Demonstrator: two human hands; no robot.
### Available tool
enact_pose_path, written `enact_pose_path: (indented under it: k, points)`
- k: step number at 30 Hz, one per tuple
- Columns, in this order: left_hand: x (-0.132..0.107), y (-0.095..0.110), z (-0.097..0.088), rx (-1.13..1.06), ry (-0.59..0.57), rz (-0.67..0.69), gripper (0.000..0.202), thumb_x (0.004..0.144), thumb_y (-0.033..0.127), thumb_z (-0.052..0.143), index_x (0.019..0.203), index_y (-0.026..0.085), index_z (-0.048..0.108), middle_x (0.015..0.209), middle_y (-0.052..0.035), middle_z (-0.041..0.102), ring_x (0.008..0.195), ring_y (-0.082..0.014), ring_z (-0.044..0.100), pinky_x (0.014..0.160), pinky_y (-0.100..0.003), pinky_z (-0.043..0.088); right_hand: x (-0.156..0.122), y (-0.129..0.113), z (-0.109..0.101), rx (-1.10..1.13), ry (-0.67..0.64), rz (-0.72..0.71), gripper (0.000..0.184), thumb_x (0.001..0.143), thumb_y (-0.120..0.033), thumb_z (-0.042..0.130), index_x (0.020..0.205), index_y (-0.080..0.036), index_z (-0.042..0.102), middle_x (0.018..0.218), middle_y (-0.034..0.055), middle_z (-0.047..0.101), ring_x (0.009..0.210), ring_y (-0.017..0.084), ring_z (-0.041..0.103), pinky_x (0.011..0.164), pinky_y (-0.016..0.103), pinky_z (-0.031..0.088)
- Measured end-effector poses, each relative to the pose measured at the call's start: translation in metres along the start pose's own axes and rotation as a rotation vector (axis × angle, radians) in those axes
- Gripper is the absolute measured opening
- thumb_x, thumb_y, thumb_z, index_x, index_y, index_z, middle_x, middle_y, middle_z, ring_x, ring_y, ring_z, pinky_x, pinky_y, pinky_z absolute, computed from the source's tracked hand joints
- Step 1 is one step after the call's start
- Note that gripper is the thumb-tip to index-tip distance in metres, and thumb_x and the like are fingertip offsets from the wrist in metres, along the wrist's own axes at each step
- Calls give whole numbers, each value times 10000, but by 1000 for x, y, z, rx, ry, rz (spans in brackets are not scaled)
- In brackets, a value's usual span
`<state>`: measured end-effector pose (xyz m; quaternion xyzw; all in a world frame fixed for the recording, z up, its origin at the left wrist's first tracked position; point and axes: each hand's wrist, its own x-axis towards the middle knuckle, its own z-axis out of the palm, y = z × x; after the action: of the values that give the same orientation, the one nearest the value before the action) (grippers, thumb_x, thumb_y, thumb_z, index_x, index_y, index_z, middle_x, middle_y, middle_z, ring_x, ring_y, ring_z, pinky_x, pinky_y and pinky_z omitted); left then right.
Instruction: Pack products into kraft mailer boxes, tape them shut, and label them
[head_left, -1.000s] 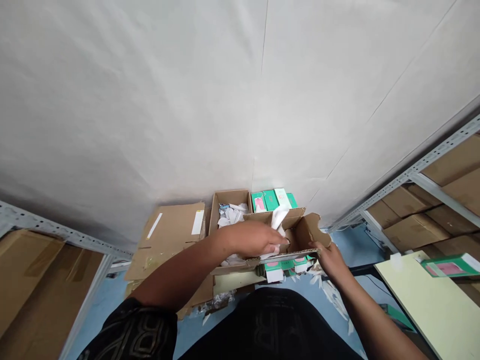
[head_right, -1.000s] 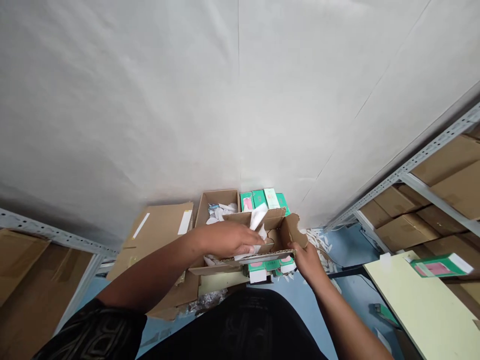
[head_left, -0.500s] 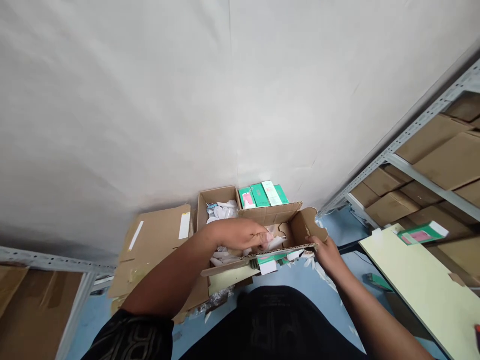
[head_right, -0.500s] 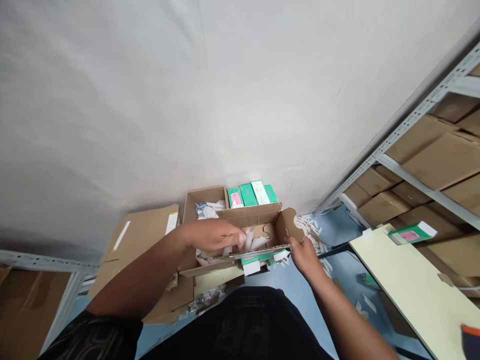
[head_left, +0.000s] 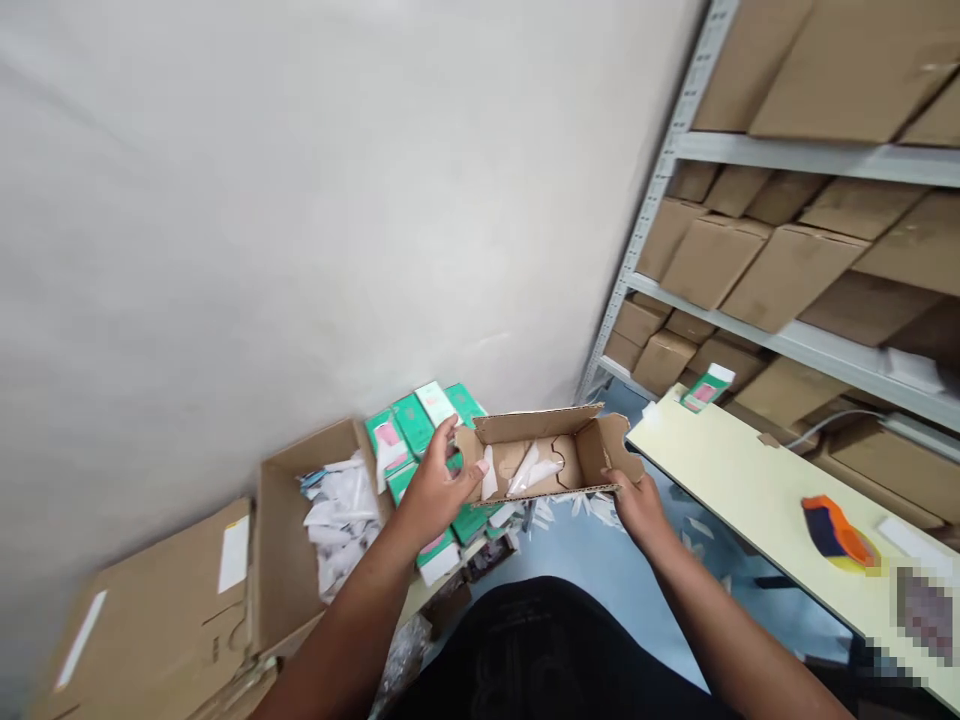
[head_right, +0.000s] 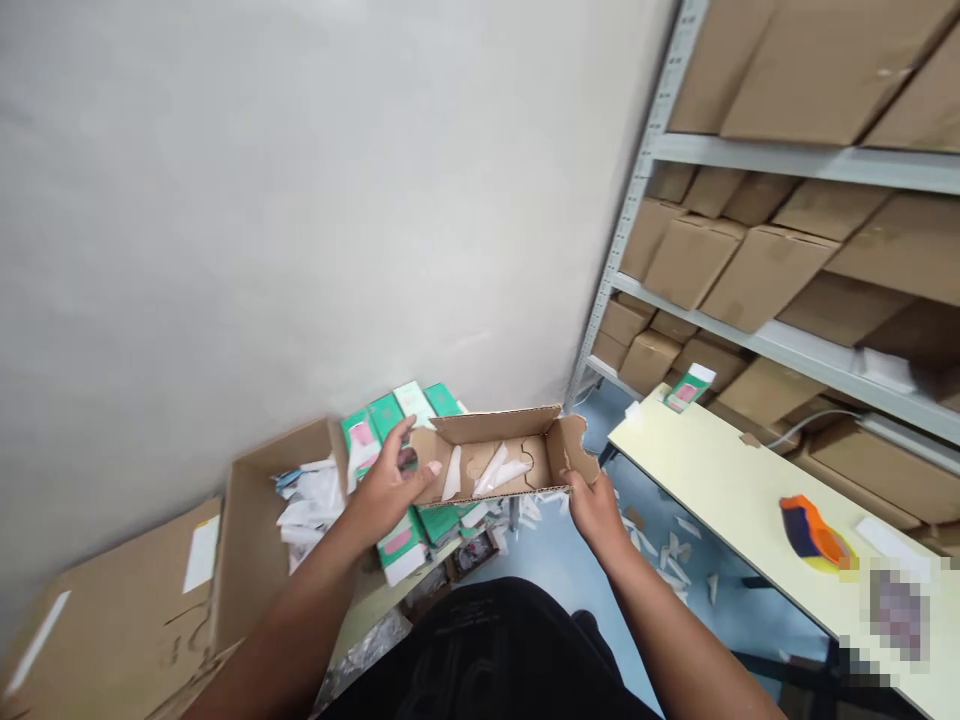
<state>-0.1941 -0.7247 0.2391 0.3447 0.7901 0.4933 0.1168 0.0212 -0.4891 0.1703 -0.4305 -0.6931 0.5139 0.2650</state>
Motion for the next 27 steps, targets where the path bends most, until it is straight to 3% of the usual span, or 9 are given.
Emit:
enact_pose_path:
  k: [3,6,9,13,19,27]
  points:
    - [13,5,72,-39,-233,-109,382,960,398,455,1316,272,513,1136,-43,691,1056,-235,676,863,-347,571,21,37,-52,18,18,57,272,751,-456,587,807,-212,695,829,60,746,806,290,661,685,347,489]
    - [26,16,148,123,-348,-117,272,961,367,372,1102,271,584,925,-1,692,951,-226,669,823,-338,564,42,76,-110,-1,27,151,282,764,-466,590,811,-206,689,795,60,736,757,283,668,656,348,491]
    - [40,30,221,168,-402,-103,249,929,358,407,1056,265,599,878,4,691,959,-238,664,827,-333,547,57,113,-165,11,28,234,301,772,-481,596,843,-202,685,794,62,736,754,274,677,654,340,498]
    - [58,47,304,-7,-439,-77,282,864,339,472,1054,220,644,974,-14,727,1006,-252,665,870,-322,514,66,152,-223,143,80,336,302,752,-452,588,909,-207,670,886,78,748,781,259,681,631,323,522]
    - [84,66,401,-31,-544,-77,349,829,261,483,1108,218,687,1115,-35,755,1053,-252,668,900,-315,494,73,198,-276,181,166,399,338,775,-448,558,976,-227,717,1028,70,773,922,272,702,697,331,566]
    - [149,86,500,-57,-738,12,407,840,261,544,1223,225,678,1196,-47,755,1113,-255,684,940,-322,512,100,218,-310,272,383,425,483,853,-619,561,1108,-240,717,1131,84,757,980,270,706,753,350,588]
